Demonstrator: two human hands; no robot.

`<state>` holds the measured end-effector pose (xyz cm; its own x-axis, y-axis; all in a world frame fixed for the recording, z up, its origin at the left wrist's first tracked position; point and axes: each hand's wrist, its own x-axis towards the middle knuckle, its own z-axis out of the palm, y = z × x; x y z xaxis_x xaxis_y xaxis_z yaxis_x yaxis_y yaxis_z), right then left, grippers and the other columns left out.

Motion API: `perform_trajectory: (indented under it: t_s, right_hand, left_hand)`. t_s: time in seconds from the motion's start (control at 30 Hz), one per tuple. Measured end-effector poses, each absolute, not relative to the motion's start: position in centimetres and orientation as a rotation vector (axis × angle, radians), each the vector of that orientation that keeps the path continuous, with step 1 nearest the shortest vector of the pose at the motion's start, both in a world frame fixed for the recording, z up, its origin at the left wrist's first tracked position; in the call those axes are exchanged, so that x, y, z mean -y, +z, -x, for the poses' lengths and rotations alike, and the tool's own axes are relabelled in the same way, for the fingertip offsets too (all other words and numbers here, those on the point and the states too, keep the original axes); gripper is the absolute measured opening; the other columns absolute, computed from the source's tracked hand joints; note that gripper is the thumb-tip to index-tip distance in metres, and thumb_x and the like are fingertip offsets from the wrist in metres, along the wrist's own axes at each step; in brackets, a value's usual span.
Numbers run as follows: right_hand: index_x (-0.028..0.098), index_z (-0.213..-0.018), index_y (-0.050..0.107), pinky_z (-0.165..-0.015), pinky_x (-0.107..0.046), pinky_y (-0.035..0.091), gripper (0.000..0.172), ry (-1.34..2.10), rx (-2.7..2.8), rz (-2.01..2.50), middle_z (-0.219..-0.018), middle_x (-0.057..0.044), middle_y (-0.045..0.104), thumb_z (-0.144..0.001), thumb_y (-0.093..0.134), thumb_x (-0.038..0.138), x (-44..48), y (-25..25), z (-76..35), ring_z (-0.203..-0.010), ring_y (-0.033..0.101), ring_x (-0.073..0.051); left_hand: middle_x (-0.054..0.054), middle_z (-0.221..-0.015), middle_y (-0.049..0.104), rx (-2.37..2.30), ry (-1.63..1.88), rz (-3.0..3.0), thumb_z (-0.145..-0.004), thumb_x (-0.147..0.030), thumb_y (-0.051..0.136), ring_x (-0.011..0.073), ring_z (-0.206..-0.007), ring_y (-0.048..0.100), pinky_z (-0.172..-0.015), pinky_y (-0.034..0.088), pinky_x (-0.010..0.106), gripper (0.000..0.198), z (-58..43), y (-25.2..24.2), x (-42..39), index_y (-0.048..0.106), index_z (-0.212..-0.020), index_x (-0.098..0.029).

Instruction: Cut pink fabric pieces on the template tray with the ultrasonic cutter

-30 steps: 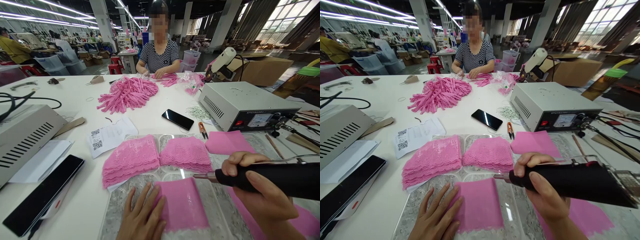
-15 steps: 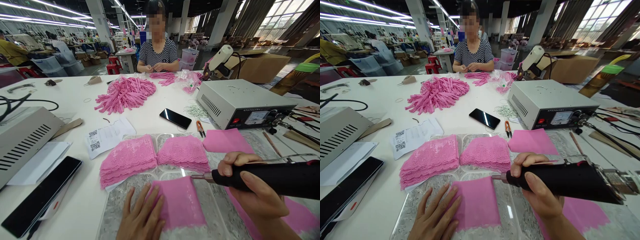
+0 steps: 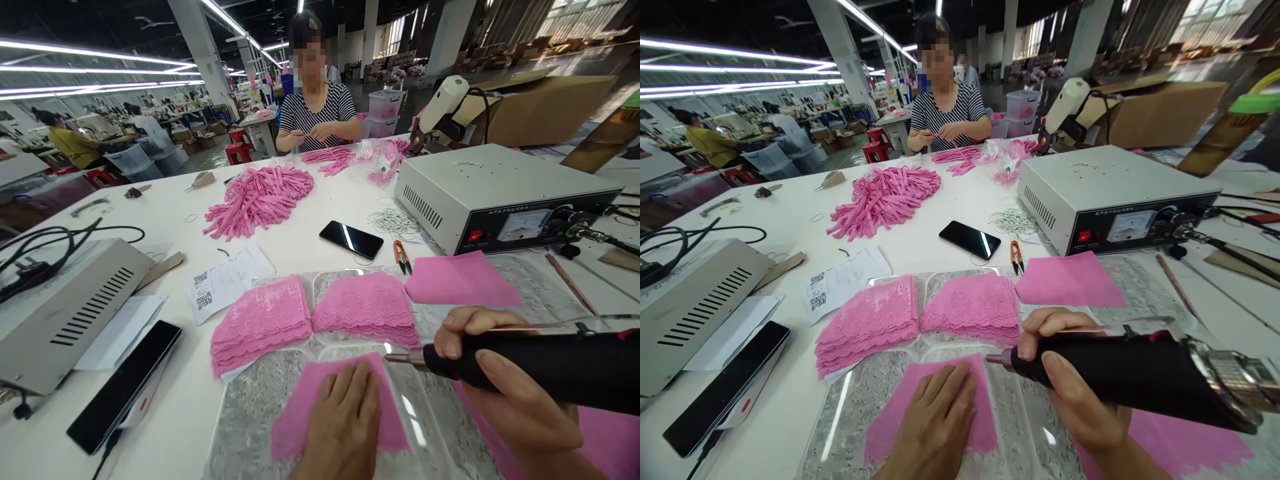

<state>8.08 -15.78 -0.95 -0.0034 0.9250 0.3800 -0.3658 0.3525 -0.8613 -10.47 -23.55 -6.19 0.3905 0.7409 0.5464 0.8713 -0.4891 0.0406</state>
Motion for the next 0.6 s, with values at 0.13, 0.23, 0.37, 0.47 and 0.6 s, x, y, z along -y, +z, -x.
perform_trajectory:
  t_s: [0.13,0.23,0.37,0.47,0.6]
  right_hand:
    - [0.025,-0.092,0.063,-0.063,-0.033,0.051,0.008,1.132,1.168,0.645,-0.085,-0.003,0.054,-0.085,0.065,0.028,15.82,-1.02,-8.10,-0.065,0.054,-0.016]
    - [0.024,-0.093,0.062,-0.064,-0.032,0.051,0.008,1.152,1.182,0.635,-0.086,-0.003,0.054,-0.086,0.065,0.027,15.90,-0.86,-8.13,-0.067,0.055,-0.016]
    - [0.024,-0.094,0.062,-0.065,-0.032,0.051,0.008,1.153,1.191,0.627,-0.087,-0.004,0.055,-0.087,0.064,0.027,15.89,-0.49,-8.05,-0.069,0.056,-0.016]
    - [0.025,-0.094,0.062,-0.064,-0.033,0.052,0.008,1.146,1.187,0.632,-0.087,-0.004,0.055,-0.087,0.065,0.027,15.80,-0.41,-7.84,-0.067,0.055,-0.017]
    - [0.025,-0.095,0.061,-0.063,-0.035,0.052,0.009,1.151,1.194,0.617,-0.085,-0.004,0.056,-0.087,0.065,0.027,15.70,-0.61,-7.53,-0.068,0.056,-0.018]
  left_hand:
    - [0.012,-0.119,0.066,1.417,-0.696,2.457,-0.094,-0.011,0.037,0.0257,-0.104,0.061,-0.078,0.051,0.037,0.032,10.70,-6.49,23.73,0.064,-0.113,-0.010]
    - [0.013,-0.120,0.065,1.375,-0.653,2.508,-0.093,-0.012,0.039,0.0248,-0.105,0.060,-0.077,0.051,0.036,0.032,10.97,-6.17,23.64,0.063,-0.115,-0.010]
    - [0.012,-0.120,0.065,1.345,-0.648,2.521,-0.094,-0.013,0.040,0.0241,-0.105,0.059,-0.078,0.051,0.035,0.032,11.18,-5.76,23.35,0.063,-0.116,-0.010]
    - [0.011,-0.119,0.066,1.328,-0.637,2.519,-0.093,-0.012,0.039,0.0234,-0.104,0.059,-0.078,0.049,0.034,0.033,11.20,-5.66,23.22,0.063,-0.116,-0.011]
    - [0.012,-0.120,0.065,1.334,-0.639,2.529,-0.092,-0.011,0.041,0.0240,-0.103,0.058,-0.079,0.046,0.035,0.033,11.14,-5.63,23.21,0.062,-0.117,-0.010]
